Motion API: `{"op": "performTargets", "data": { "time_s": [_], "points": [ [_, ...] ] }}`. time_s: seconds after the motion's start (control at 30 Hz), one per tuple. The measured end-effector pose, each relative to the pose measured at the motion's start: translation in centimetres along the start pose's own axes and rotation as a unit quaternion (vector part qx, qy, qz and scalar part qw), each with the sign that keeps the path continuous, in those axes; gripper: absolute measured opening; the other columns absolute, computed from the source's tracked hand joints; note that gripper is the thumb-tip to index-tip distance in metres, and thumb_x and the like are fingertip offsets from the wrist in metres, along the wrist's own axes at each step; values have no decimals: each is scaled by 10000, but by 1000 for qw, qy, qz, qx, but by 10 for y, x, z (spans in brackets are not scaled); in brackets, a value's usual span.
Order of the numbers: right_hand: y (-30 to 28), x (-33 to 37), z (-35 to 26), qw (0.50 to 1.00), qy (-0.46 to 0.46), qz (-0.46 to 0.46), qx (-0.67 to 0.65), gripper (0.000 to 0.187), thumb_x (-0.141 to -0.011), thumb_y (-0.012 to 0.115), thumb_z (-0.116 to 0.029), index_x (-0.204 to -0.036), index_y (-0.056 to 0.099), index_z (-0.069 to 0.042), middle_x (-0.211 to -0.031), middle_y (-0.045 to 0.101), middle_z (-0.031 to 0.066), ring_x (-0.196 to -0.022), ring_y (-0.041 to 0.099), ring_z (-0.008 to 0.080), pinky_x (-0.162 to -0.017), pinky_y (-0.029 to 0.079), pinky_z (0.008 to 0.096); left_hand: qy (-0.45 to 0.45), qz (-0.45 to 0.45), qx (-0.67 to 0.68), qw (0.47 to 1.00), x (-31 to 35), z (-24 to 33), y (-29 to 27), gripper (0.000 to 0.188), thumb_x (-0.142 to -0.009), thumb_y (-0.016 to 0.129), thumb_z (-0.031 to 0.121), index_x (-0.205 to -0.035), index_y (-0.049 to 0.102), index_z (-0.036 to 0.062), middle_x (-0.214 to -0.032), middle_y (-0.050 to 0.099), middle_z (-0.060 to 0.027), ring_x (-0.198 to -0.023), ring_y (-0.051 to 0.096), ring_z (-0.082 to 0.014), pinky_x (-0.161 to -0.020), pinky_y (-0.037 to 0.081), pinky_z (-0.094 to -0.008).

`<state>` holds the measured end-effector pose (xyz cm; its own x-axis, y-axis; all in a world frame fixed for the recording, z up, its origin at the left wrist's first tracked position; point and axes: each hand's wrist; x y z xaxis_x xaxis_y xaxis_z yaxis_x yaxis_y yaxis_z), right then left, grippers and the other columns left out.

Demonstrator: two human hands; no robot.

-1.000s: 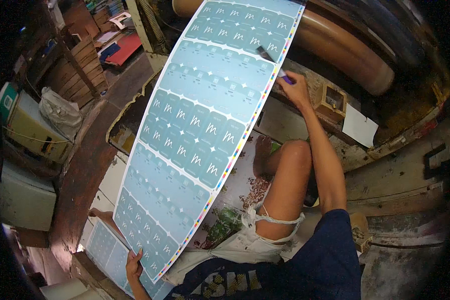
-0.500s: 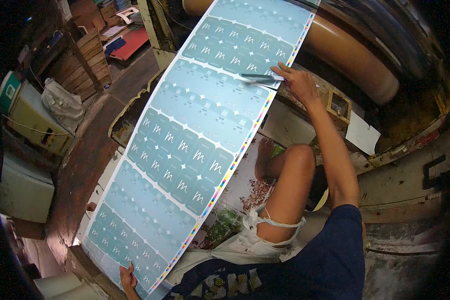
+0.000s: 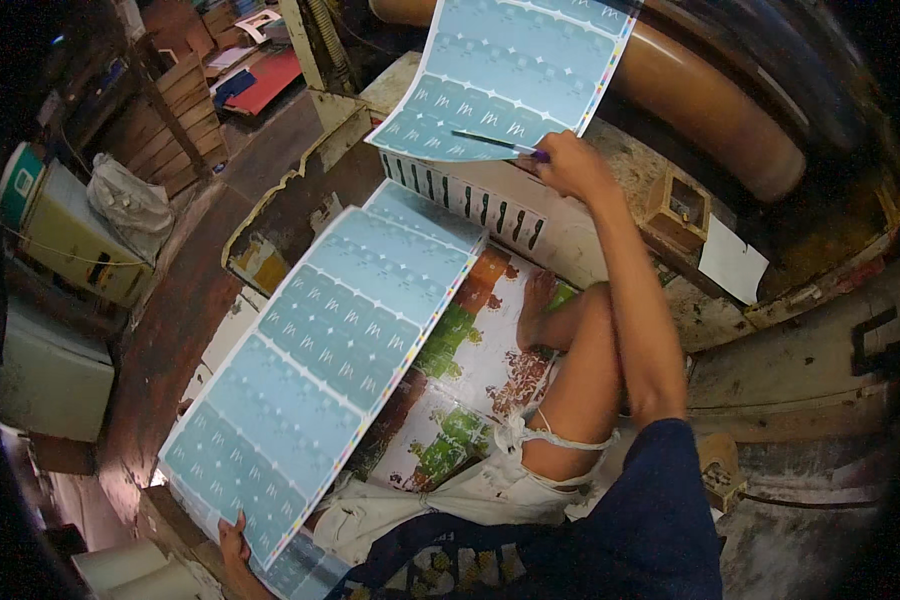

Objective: The person cuts sheets of printed packaging from a large roll using scissors, moving each cut section to the floor.

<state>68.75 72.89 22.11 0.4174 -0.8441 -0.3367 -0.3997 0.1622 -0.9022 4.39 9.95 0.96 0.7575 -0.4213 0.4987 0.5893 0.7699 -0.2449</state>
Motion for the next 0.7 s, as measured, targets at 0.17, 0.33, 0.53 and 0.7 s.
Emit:
{"op": "performTargets", "data": {
  "time_s": [0.17, 0.33, 0.53, 0.7],
  "points": [
    [-34, 3, -87, 975, 158, -135, -83, 176, -845, 654, -131, -919, 692, 24, -659, 649, 192, -487, 639, 249, -460, 516, 363, 52, -46, -4, 998, -31, 5, 83, 330, -871, 700, 109, -1113, 483, 51, -889, 626, -40, -534, 505, -131, -454, 418, -288],
    [-16, 20, -59, 969, 160, -120, -143, 320, -870, 682, -204, -738, 642, 84, -480, 538, 99, -391, 571, 192, -385, 434, 329, 14, -132, 69, 989, -46, 17, 202, 420, -844, 650, -65, -1240, 517, -26, -1121, 635, -105, -964, 613, -207, -892, 501, -356],
    [6, 3, -76, 969, 120, -172, -130, 261, -838, 710, -211, -833, 686, 50, -536, 586, 121, -412, 578, 200, -420, 473, 341, 133, -48, -17, 990, -121, -39, 213, 447, -824, 705, 24, -1227, 529, -55, -1115, 651, -130, -934, 628, -254, -857, 503, -348],
    [11, 11, -85, 960, 141, -208, -124, 294, -832, 724, -220, -827, 679, 70, -574, 604, 130, -449, 596, 193, -420, 475, 336, 182, 109, -388, 897, -77, -47, 295, 1385, -516, 918, 407, -1471, -1, 2, -1425, 200, -363, -1343, 231, -445, -1095, 260, -501]
  ]
}}
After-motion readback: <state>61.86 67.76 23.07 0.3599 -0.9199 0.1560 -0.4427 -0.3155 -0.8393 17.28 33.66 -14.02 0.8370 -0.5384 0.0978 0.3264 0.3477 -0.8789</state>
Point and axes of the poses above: each hand's wrist, its own x-axis away from the middle knuckle, its own y-axis out of the palm, z = x × y
